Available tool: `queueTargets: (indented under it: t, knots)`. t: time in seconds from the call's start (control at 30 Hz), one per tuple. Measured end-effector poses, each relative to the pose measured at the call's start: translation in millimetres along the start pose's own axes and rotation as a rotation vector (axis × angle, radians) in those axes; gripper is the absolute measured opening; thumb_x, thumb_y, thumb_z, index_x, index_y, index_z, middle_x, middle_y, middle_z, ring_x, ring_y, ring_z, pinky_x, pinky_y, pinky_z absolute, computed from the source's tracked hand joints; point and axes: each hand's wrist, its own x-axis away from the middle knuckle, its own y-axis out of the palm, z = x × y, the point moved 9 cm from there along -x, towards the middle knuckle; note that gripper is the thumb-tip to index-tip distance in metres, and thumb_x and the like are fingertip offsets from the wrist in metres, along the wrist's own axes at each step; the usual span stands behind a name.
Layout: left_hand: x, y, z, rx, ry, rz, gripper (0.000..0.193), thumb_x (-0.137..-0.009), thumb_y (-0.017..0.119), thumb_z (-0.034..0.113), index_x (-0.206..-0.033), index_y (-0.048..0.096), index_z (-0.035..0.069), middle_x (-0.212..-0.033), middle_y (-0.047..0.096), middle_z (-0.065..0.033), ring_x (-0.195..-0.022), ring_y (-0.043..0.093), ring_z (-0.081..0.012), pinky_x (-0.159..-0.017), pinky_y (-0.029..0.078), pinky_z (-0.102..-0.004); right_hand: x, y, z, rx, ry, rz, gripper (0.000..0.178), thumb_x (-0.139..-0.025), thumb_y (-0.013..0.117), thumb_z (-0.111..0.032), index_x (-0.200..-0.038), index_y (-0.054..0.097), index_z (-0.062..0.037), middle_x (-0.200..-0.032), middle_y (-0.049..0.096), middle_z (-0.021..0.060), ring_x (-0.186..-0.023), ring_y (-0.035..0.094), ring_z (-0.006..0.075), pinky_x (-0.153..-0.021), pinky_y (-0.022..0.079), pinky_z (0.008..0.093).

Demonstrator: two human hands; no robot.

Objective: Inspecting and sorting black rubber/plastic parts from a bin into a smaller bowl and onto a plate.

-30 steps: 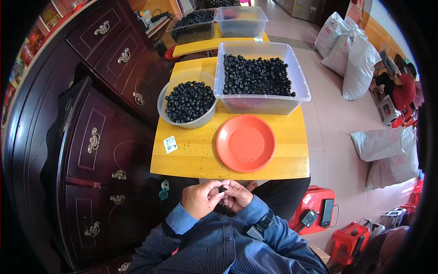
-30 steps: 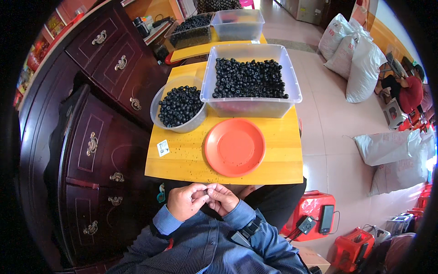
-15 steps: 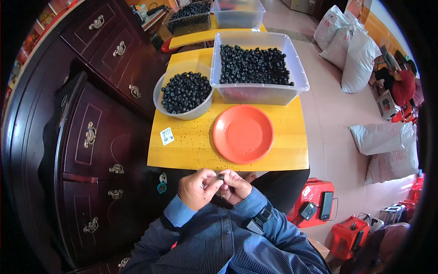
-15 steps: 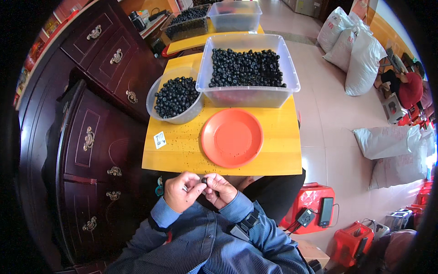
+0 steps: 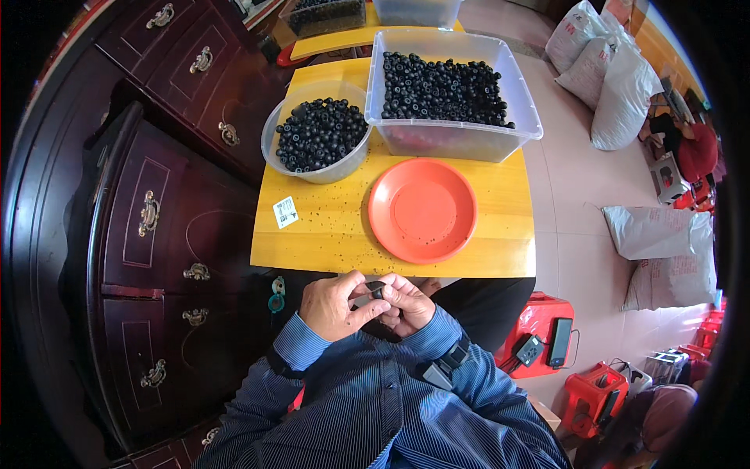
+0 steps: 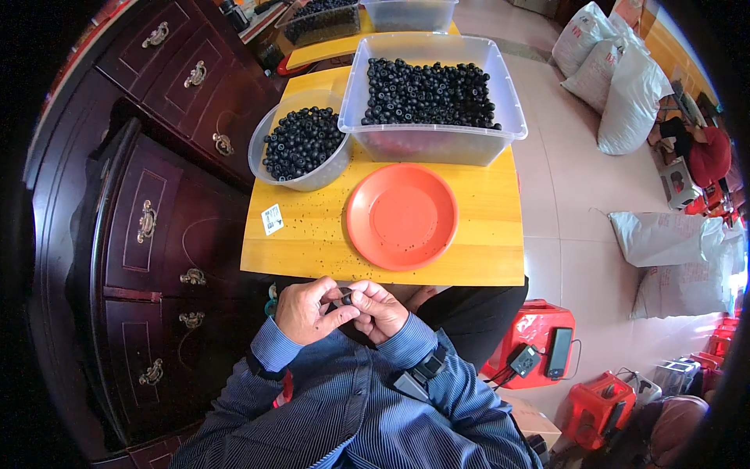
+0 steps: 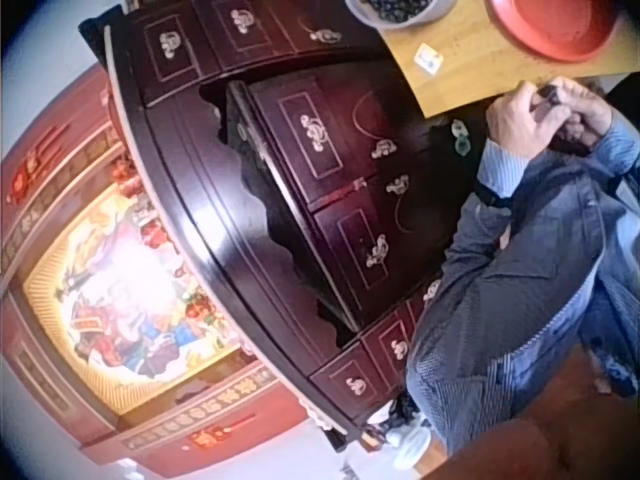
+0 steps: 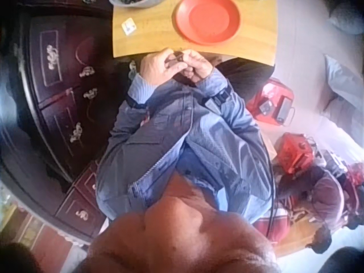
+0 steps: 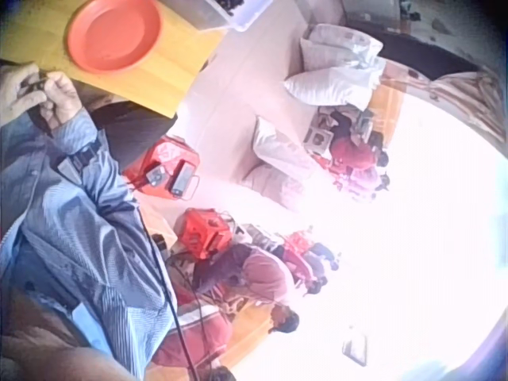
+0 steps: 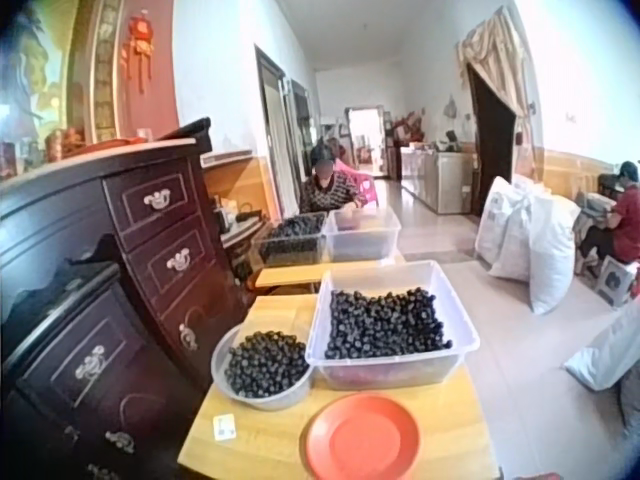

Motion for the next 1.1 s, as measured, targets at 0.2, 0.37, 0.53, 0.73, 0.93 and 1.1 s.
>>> queueTargets:
  t: [0.2, 0.37, 0.53, 0.73, 0.93, 1.1]
  knots:
    - [-1.3, 1.1, -2.1, 0.007, 0.008, 0.007, 0.045, -0.078, 0.078, 0.042, -0.083, 0.061, 0.001, -0.063, 0.062, -0.0104, -0.053, 0.062, -0.0228, -0.05, 0.048, -0.0327, -1.2, 0.4, -4.6, 0.006, -0.007, -0.017, 0.017, -0.097, 0.057, -0.012, -0.112, 0.06, -0.0035, -0.091, 0.065, 0.0038, -0.058, 0.042, 0.0023, -0.05, 0.037, 0.0155]
    - [-2.7, 4.3, -7.0, -0.016, -0.011, -0.036, 0.045, -0.079, 0.077, 0.044, -0.082, 0.061, 0.001, -0.063, 0.061, -0.0104, -0.053, 0.062, -0.0235, -0.05, 0.047, -0.0329, -1.5, -4.5, -3.7, 0.054, 0.027, 0.002, 0.012, -0.097, 0.058, -0.013, -0.108, 0.06, -0.0075, -0.09, 0.061, 0.0004, -0.06, 0.039, 0.0035, -0.052, 0.034, 0.016]
    - [-3.5, 7.7, -9.1, -0.033, 0.008, -0.046, 0.044, -0.082, 0.074, 0.043, -0.079, 0.059, 0.002, -0.061, 0.059, -0.0098, -0.052, 0.061, -0.0235, -0.049, 0.047, -0.0326, -2.9, -6.9, -5.0, 0.055, 0.025, 0.001, 0.012, -0.097, 0.059, -0.012, -0.108, 0.061, -0.0084, -0.086, 0.06, -0.0008, -0.059, 0.038, 0.0035, -0.05, 0.031, 0.0168]
    - [-4.3, 8.1, -6.5, 0.005, 0.03, -0.038, 0.045, -0.085, 0.072, 0.043, -0.073, 0.055, 0.003, -0.056, 0.055, -0.0094, -0.049, 0.059, -0.0244, -0.047, 0.044, -0.0335, -3.1, -10.2, -7.6, 0.095, 0.016, 0.026, 0.01, -0.096, 0.061, -0.011, -0.105, 0.062, -0.0084, -0.081, 0.06, -0.0024, -0.058, 0.039, 0.0031, -0.049, 0.031, 0.0177]
    - [-4.0, 11.9, -8.7, 0.037, 0.019, -0.076, 0.047, -0.086, 0.071, 0.042, -0.069, 0.052, 0.003, -0.054, 0.053, -0.0097, -0.048, 0.058, -0.0252, -0.046, 0.044, -0.0338, -3.9, -7.3, -9.4, 0.1, 0.003, 0.026, 0.009, -0.095, 0.061, -0.01, -0.104, 0.062, -0.0073, -0.081, 0.06, -0.0023, -0.059, 0.042, 0.0032, -0.052, 0.033, 0.0169]
    - [-2.0, 17.9, -10.5, 0.031, -0.023, -0.128, 0.044, -0.086, 0.072, 0.04, -0.069, 0.055, 0.003, -0.055, 0.056, -0.0101, -0.049, 0.059, -0.0254, -0.047, 0.044, -0.034, -3.1, -4.8, -11.4, 0.079, -0.006, 0.019, 0.009, -0.095, 0.061, -0.01, -0.104, 0.062, -0.0063, -0.082, 0.06, -0.0015, -0.06, 0.042, 0.0033, -0.052, 0.034, 0.0169]
